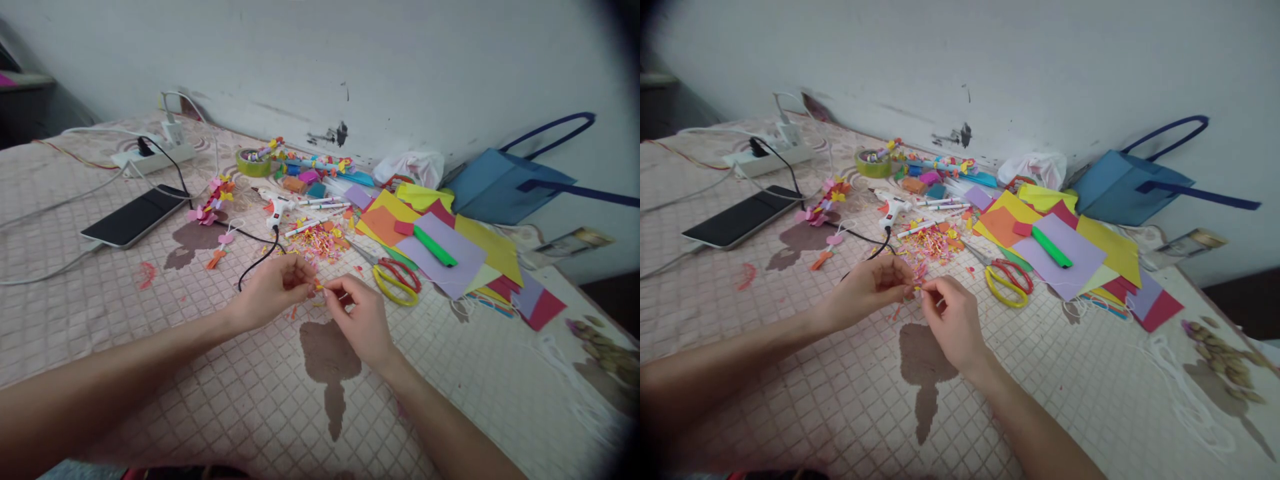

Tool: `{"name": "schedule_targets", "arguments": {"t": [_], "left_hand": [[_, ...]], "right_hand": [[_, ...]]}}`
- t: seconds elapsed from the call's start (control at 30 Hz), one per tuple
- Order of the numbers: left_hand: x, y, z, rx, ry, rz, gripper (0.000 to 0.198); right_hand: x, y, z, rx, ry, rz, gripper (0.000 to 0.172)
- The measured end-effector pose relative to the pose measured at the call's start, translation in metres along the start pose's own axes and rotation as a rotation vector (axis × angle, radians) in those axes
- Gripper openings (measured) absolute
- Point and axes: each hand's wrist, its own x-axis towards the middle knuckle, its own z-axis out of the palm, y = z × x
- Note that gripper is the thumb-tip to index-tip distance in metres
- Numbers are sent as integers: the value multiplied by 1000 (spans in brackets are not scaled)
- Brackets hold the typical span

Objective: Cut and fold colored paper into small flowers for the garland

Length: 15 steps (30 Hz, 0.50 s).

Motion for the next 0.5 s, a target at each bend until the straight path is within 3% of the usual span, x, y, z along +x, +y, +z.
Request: {"name": "schedule_targets", "arguments": {"t": [0.2, 0.5], "left_hand": [[2, -1, 0, -161, -49, -196, 19], [3, -2, 0, -273, -8, -270, 22]], "right_hand": [[-2, 1, 2, -98, 27, -86, 12], [-5, 4, 2, -293, 5, -214, 13]]}}
